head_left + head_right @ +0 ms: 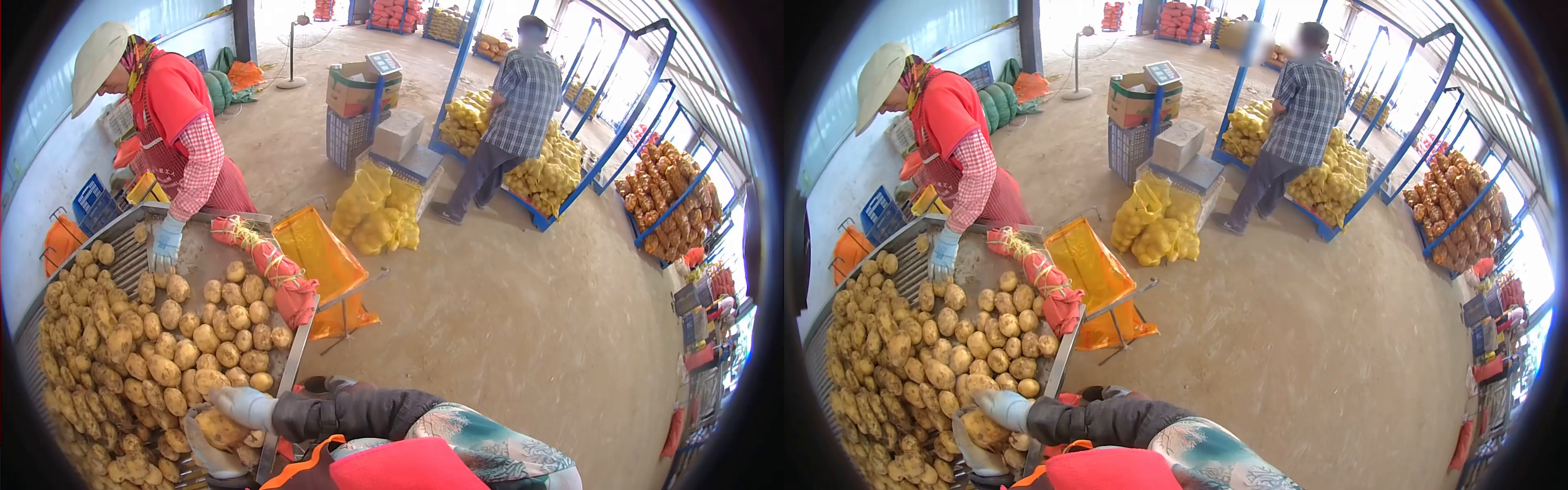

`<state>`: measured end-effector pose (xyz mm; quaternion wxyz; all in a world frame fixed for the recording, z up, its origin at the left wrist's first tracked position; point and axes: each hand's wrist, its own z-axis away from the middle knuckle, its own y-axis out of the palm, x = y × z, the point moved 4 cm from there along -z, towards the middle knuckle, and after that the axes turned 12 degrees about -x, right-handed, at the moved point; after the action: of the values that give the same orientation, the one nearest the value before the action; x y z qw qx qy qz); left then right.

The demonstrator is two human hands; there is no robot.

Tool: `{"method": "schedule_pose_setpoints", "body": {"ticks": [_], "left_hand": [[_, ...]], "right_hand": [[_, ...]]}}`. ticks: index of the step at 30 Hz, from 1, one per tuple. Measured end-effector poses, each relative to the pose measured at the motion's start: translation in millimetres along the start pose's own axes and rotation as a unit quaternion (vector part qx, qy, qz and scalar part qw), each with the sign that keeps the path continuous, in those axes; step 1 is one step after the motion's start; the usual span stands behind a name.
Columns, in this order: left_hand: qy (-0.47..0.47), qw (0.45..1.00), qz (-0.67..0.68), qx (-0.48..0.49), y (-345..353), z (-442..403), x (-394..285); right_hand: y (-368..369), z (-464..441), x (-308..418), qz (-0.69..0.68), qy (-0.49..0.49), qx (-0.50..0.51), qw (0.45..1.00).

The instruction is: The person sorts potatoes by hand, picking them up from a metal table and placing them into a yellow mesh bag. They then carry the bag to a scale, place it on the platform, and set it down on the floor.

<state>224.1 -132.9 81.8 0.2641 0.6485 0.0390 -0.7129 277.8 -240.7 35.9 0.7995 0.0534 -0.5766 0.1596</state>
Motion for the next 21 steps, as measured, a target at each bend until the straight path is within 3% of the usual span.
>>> {"method": "schedule_pose_setpoints", "body": {"ticks": [2, 3, 5, 6, 7, 8, 9, 10, 11, 12, 13, 14, 15, 16, 17, 18, 19, 21], "left_hand": [[-0.148, 0.962, 0.127, -0.192, 20, 13, -7], [-0.149, 0.962, 0.125, -0.192, 16, 9, -3], [-0.041, 0.987, 0.058, -0.143, 3, -5, 4], [-0.042, 0.987, 0.058, -0.144, -5, -11, 10], [0.045, 0.994, -0.01, -0.097, -9, -16, 8], [0.133, 0.987, -0.077, -0.049, -9, -18, 6], [0.133, 0.987, -0.077, -0.049, -8, -17, 3], [0.27, 0.948, -0.166, 0.018, 2, -10, -12], [0.397, 0.879, -0.25, 0.083, 12, -1, -22], [0.417, 0.868, -0.254, 0.094, 13, 0, -27], [0.416, 0.868, -0.255, 0.091, 13, 0, -26], [0.361, 0.896, -0.254, 0.055, 10, -5, -23], [0.305, 0.919, -0.251, 0.018, 7, -9, -20], [0.306, 0.918, -0.251, 0.014, 7, -11, -19], [0.226, 0.949, -0.215, -0.05, 1, -18, -14], [0.142, 0.967, -0.177, -0.114, -6, -23, -7], [0.142, 0.967, -0.177, -0.119, -7, -25, -6], [0.136, 0.967, -0.151, -0.156, -9, -29, -4]], "right_hand": [[2, 12, 12, 0.082, -0.194, -0.102, 0.972], [-2, 11, 15, 0.081, -0.193, -0.102, 0.972], [-10, 9, 22, 0.028, -0.146, -0.026, 0.989], [-4, -5, 7, -0.019, -0.11, -0.025, 0.993], [-7, -8, 4, -0.019, -0.108, -0.025, 0.994], [-3, -10, -4, -0.151, 0.028, 0.074, 0.985], [3, -7, -10, -0.276, 0.162, 0.17, 0.932], [-3, 0, -8, -0.198, -0.012, 0.196, 0.96], [-1, 0, -23, -0.195, -0.012, 0.199, 0.96], [-3, 0, -31, -0.097, -0.201, 0.131, 0.966], [-18, 20, 3, 0.003, -0.38, 0.055, 0.923], [-21, 22, 13, -0.014, -0.12, 0.206, 0.971], [-6, 7, 2, -0.014, -0.12, 0.209, 0.97], [19, -21, -20, -0.092, -0.051, 0.175, 0.979], [36, -36, -38, -0.168, 0.018, 0.138, 0.976], [34, -25, -33, 0.038, -0.168, 0.039, 0.984], [31, -15, -20, 0.039, -0.168, 0.044, 0.984], [19, -4, 5, -0.002, -0.058, 0.032, 0.998]]}}
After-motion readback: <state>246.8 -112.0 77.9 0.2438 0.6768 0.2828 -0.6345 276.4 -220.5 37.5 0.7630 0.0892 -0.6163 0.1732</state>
